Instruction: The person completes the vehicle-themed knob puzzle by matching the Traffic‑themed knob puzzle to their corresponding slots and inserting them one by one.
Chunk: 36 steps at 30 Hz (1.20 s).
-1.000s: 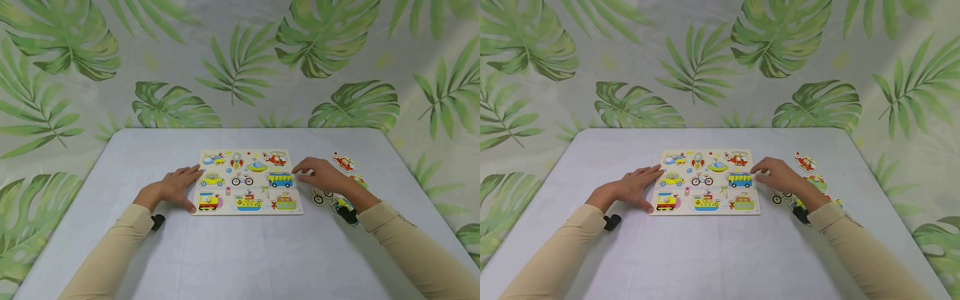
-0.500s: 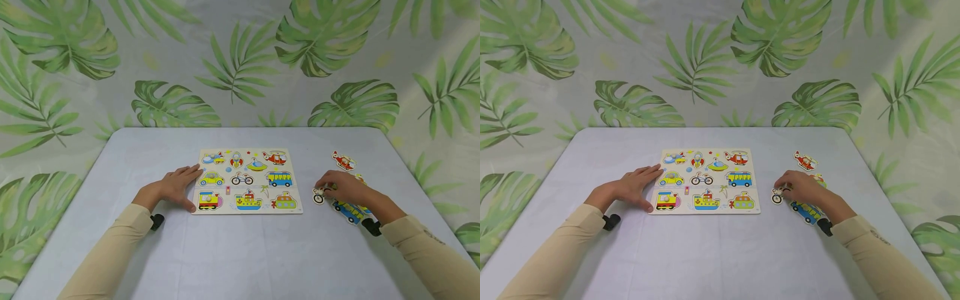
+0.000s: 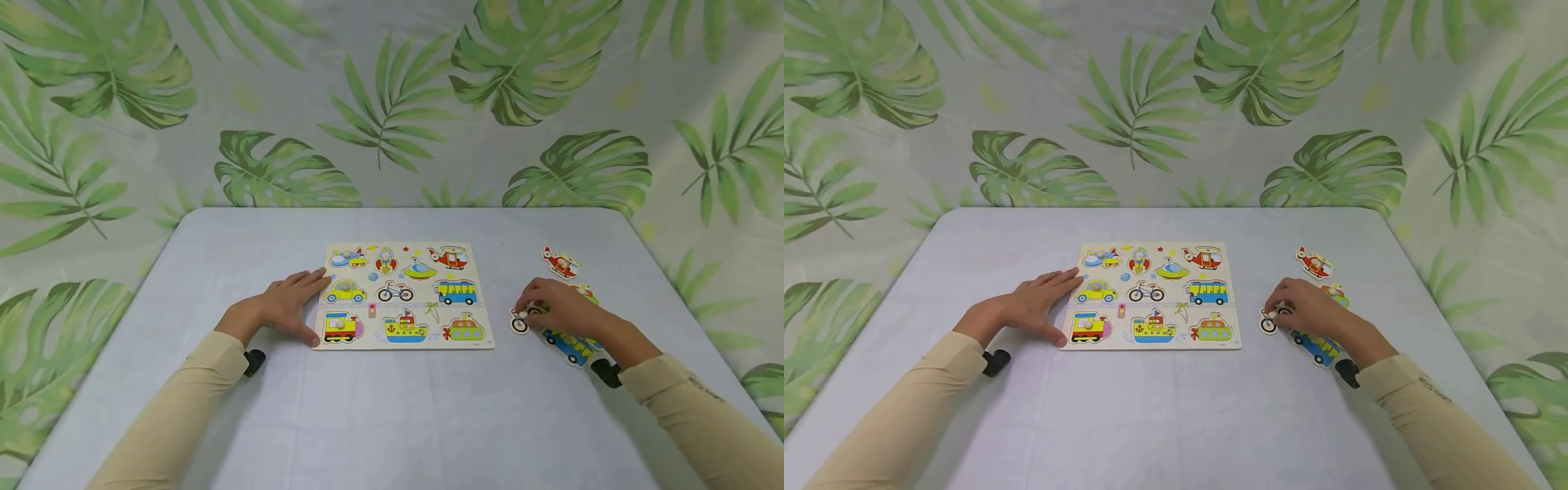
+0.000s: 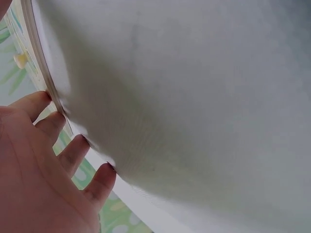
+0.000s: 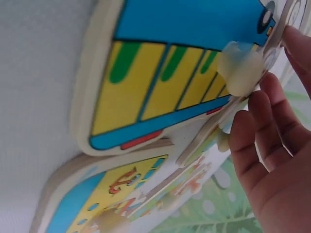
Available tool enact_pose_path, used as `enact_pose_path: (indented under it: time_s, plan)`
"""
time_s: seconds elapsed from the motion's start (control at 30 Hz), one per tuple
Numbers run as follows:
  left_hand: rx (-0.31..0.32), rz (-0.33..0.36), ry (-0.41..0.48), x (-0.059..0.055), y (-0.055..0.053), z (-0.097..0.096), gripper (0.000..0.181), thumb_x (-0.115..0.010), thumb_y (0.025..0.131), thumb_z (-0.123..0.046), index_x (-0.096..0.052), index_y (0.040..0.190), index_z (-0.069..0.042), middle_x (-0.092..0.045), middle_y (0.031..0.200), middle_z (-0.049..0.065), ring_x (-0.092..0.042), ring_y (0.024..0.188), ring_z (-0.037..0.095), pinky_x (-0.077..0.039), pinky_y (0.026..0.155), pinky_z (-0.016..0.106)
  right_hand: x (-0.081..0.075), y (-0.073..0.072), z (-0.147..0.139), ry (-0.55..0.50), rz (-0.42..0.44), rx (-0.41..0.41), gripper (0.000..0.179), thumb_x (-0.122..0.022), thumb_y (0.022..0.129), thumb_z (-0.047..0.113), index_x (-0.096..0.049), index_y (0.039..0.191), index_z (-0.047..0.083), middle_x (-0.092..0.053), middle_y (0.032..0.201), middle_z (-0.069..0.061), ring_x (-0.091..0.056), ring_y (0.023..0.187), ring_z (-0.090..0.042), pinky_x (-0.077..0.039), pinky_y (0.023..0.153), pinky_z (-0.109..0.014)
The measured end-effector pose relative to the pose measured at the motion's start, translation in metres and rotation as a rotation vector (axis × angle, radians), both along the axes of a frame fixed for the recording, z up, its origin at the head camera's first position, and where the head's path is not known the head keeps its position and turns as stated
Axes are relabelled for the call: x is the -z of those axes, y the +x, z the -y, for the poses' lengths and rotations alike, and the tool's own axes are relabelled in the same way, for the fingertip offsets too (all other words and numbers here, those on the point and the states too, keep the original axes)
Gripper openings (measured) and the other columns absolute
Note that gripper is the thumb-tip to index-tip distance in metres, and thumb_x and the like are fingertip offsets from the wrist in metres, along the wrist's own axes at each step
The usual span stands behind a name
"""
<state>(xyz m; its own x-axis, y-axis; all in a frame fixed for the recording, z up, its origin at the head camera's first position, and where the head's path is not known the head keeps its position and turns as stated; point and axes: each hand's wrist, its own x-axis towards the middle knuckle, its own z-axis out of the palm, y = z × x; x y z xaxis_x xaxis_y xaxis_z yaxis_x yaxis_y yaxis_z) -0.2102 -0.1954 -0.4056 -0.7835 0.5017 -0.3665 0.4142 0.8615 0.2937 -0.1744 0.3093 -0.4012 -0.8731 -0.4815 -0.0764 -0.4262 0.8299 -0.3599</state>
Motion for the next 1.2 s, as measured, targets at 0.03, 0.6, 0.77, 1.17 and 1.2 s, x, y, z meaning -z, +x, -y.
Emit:
enact_pose_path:
  time_s: [0.03,0.6,0.77,1.17,1.2]
  plan:
    - [0.001,0.001,0.003,0.0,0.0,0.0,0.118,-0.082,0.069,-0.055,-0.019,0.16,-0.013,-0.008,0.169,0.011,-0.013,0.153,0.043,-0.02,0.114,0.072,0.0,0.0,0.0,-0.001,0.003,0.006,0.012,-0.076,0.086,0.016,-0.076,0.097,0.02,-0.066,0.104,-0.001,-0.06,0.092,-0.016,-0.052,0.075,-0.033]
    - [-0.006,-0.002,0.006,-0.002,-0.001,0.002,0.118,-0.082,0.069,-0.056,-0.019,0.16,-0.013,-0.01,0.169,0.011,-0.013,0.153,0.044,-0.02,0.114,0.072,-0.016,-0.03,0.051,-0.214,-0.141,0.018,0.016,-0.073,0.09,0.017,-0.073,0.105,0.013,-0.068,0.097,-0.002,-0.061,0.084,-0.014,-0.052,0.069,-0.026]
    - [0.0,-0.008,0.007,0.001,-0.002,0.001,0.118,-0.082,0.069,-0.058,-0.019,0.16,-0.014,-0.01,0.169,0.01,-0.013,0.153,0.043,-0.021,0.114,0.072,-0.02,-0.041,0.083,-0.224,-0.118,-0.044,0.015,-0.072,0.091,0.019,-0.073,0.105,0.013,-0.067,0.095,-0.001,-0.061,0.083,-0.014,-0.05,0.069,-0.028]
    - [-0.015,-0.006,0.014,0.003,-0.001,0.002,0.118,-0.082,0.069,-0.057,-0.019,0.16,-0.016,-0.01,0.169,0.009,-0.013,0.153,0.042,-0.02,0.115,0.07,-0.02,-0.062,0.142,-0.201,-0.067,-0.092,0.015,-0.072,0.091,0.023,-0.074,0.103,0.014,-0.067,0.093,-0.001,-0.059,0.082,-0.014,-0.049,0.073,-0.029]
    - [-0.014,-0.006,0.016,0.003,-0.001,0.002,0.118,-0.082,0.069,-0.057,-0.02,0.16,-0.015,-0.01,0.169,0.009,-0.013,0.153,0.042,-0.02,0.115,0.07,-0.019,-0.063,0.146,-0.2,-0.055,-0.092,0.015,-0.072,0.091,0.023,-0.074,0.104,0.014,-0.067,0.093,-0.001,-0.059,0.082,-0.014,-0.049,0.073,-0.029]
